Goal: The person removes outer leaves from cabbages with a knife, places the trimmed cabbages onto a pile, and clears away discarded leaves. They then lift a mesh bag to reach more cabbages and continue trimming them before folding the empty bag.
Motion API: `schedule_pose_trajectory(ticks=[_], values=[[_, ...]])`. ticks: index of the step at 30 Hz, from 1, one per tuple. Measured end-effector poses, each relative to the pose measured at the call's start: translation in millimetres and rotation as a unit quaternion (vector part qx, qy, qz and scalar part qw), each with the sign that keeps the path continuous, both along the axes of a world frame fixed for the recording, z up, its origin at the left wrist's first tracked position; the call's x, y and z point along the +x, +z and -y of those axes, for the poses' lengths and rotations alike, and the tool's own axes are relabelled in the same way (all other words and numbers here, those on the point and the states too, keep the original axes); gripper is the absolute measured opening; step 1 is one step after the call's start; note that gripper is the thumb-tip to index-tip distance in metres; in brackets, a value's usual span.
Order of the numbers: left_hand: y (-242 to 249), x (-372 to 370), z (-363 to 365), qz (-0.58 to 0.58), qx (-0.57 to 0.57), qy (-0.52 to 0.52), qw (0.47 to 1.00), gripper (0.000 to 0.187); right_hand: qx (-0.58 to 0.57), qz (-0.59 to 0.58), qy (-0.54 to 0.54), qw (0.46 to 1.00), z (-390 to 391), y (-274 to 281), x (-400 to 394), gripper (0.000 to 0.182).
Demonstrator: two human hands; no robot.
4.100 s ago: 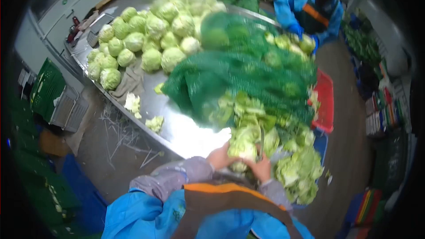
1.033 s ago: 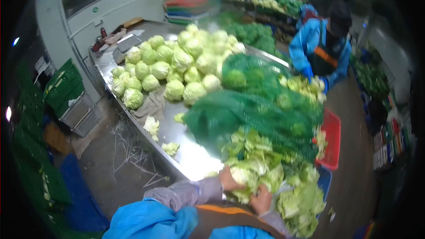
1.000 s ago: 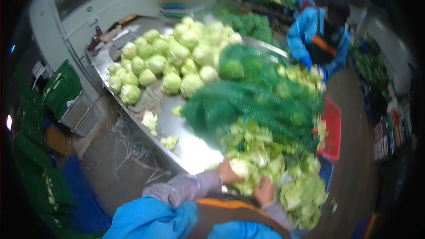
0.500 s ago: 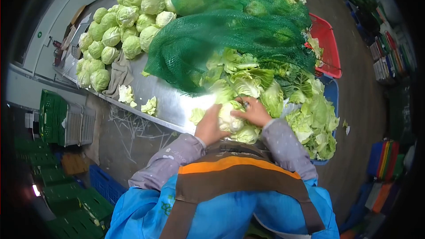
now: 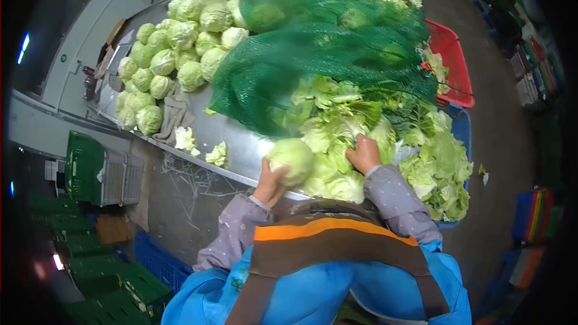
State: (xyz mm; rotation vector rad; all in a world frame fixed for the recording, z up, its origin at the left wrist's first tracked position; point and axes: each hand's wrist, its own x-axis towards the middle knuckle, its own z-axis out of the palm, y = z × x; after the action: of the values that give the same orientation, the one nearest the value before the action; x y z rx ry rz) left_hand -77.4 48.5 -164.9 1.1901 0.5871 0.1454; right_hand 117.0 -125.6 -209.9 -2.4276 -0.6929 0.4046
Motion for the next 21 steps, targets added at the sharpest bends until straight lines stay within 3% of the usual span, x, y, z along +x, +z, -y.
schedule_pose_trajectory(ticks=[1,2,5,7,8,9,10,11,13,14,15,16,17,18,19,20,21], values=[[8.8,-4.1,-3.9,0.078,-0.327,0.053,0.94,0.095,-0.025,-0.012,0.004,1.0,4.7,-2.1,1.6,0.026],[12.4,-10.1,-8.8,0.136,-0.411,0.061,0.899,0.09,-0.049,-0.02,0.011,0.999,6.6,-1.5,6.2,0.026],[12.8,-18.5,-23.9,0.206,-0.542,0.034,0.814,0.085,-0.059,-0.043,0.043,0.996,8.3,39.4,9.3,0.031],[38.6,-13.6,-19.4,0.196,-0.554,0.076,0.806,0.087,0.217,0.156,0.148,0.952,4.5,56.9,9.4,0.05],[41.7,-12.1,-18.4,0.182,-0.543,0.052,0.818,0.086,0.219,0.158,0.153,0.95,1.2,73.8,5.4,0.05],[45.4,-8.8,-15.3,0.168,-0.533,0.026,0.829,0.085,0.287,-0.104,0.146,0.941,-7.2,105.0,-6.0,0.062],[53.8,-2.5,-10.2,0.153,-0.513,0.008,0.845,0.085,0.331,-0.357,0.127,0.864,-13.2,123.2,-13.6,0.076],[59.0,1.1,-6.6,0.157,-0.515,0.006,0.843,0.085,0.328,-0.352,0.129,0.867,-15.5,122.6,-15.2,0.076],[68.0,6.9,3.6,0.068,-0.489,-0.049,0.868,0.085,0.323,-0.584,0.184,0.721,-18.4,104.3,-17.1,0.071],[77.5,5.8,12.1,0.027,-0.414,-0.076,0.907,0.076,0.318,-0.582,0.184,0.725,-17.3,88.9,-19.5,0.071],[75.2,5.2,15.8,0.033,-0.418,-0.076,0.905,0.076,0.363,-0.65,0.123,0.656,-14.4,68.8,-22.9,0.063],[72.0,3.9,19.0,-0.005,-0.335,-0.103,0.936,0.067,0.402,-0.708,0.06,0.578,-11.9,52.1,-24.5,0.057],[70.0,2.5,21.7,-0.042,-0.248,-0.126,0.959,0.059,0.394,-0.707,0.062,0.584,-12.0,38.8,-24.5,0.057],[76.1,-3.6,26.6,-0.055,-0.105,-0.127,0.985,0.037,0.42,-0.774,0.049,0.471,-13.3,27.2,-25.9,0.055],[74.0,-7.8,25.0,-0.05,-0.109,-0.119,0.986,0.037,0.437,-0.828,0.035,0.349,-19.6,32.4,-28.3,0.056],[69.7,-12.2,21.4,-0.074,0.13,-0.141,0.979,0.027,0.429,-0.845,0.026,0.317,-24.0,42.3,-29.2,0.059],[66.3,-15.7,17.4,-0.1,0.361,-0.149,0.915,0.018,0.414,-0.851,0.031,0.323,-29.1,48.5,-28.6,0.059]])
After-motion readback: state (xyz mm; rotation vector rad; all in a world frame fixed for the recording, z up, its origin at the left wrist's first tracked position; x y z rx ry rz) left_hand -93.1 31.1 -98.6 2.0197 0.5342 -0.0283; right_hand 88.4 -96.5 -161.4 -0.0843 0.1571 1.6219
